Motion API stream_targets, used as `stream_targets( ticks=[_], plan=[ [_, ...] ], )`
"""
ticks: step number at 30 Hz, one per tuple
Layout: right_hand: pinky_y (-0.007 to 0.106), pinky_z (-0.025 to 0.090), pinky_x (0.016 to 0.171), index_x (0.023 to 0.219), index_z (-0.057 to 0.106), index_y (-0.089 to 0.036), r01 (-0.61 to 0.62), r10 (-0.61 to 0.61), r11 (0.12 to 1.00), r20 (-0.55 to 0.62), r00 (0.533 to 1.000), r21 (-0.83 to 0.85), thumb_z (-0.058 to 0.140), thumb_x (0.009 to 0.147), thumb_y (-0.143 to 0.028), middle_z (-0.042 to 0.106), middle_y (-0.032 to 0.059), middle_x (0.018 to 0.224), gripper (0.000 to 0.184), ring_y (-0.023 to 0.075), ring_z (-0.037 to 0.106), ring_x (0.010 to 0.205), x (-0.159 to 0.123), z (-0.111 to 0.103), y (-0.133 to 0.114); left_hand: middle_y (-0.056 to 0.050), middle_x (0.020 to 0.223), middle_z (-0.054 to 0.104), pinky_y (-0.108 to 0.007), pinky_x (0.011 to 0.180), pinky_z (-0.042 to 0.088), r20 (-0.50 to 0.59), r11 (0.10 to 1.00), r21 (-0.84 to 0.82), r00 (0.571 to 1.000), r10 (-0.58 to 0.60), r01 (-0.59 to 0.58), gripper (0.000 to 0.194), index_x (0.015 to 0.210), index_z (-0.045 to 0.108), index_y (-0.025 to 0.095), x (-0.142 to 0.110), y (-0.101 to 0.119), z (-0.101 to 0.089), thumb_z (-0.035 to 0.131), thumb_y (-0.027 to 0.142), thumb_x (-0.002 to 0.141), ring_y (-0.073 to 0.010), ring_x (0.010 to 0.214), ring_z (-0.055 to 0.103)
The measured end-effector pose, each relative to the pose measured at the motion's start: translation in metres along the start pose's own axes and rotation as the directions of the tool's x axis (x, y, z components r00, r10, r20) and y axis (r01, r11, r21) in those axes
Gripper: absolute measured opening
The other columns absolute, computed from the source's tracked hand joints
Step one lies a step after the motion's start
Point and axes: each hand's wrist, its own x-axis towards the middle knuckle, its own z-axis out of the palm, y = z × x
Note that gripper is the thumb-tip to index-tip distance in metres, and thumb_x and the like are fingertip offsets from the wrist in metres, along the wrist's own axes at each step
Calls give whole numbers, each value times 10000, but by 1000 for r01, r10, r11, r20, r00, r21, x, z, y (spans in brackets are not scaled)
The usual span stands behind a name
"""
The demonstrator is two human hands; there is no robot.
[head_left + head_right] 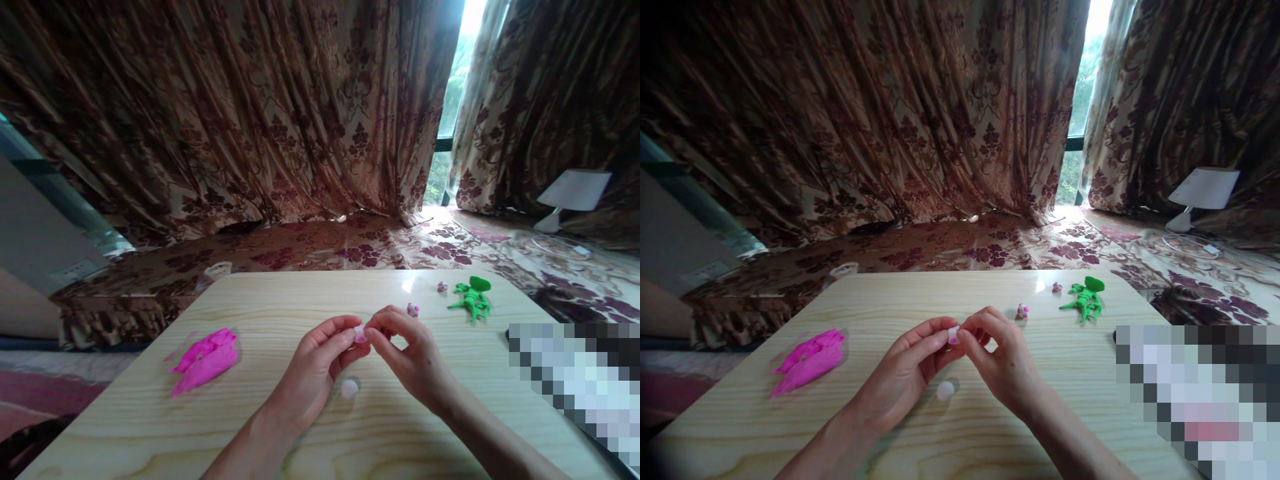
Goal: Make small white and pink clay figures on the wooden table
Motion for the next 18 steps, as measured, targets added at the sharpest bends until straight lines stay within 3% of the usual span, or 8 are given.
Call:
stream_targets(
  ticks=[5, 10, 18],
  plan=[
    [260, 446, 625, 833, 584, -171, 86, -87, 996, -55, 995, -22, 553, 810, -154, 547, 20, 787, 42, 120, 524, 685, -1, -4, 0, -69, 967, 617, -300, 907, 440, -15, 996, -85, 999, -33, 31, 214, 985, 579, 147, 3, -2, -2, 597, 164, 772, -133, 878, 587],
    [260, 441, 622, 805, 590, -177, 106, -108, 993, -30, 994, -57, 548, 805, -125, 538, 19, 779, 67, 122, 518, 696, -3, 2, 2, -56, 981, 606, -284, 930, 429, -32, 985, -168, 999, -41, 35, 240, 993, 586, 146, 6, -3, -4, 598, 107, 756, -115, 884, 581],
    [263, 439, 612, 804, 589, -178, 121, -126, 990, -57, 990, -76, 563, 805, -142, 535, 14, 757, 45, 119, 507, 674, -3, 3, 3, -54, 986, 596, -281, 937, 420, -9, 996, -86, 1000, -2, 1, 211, 944, 605, 137, 3, -1, -1, 604, 91, 738, -123, 902, 564]
  ],
)
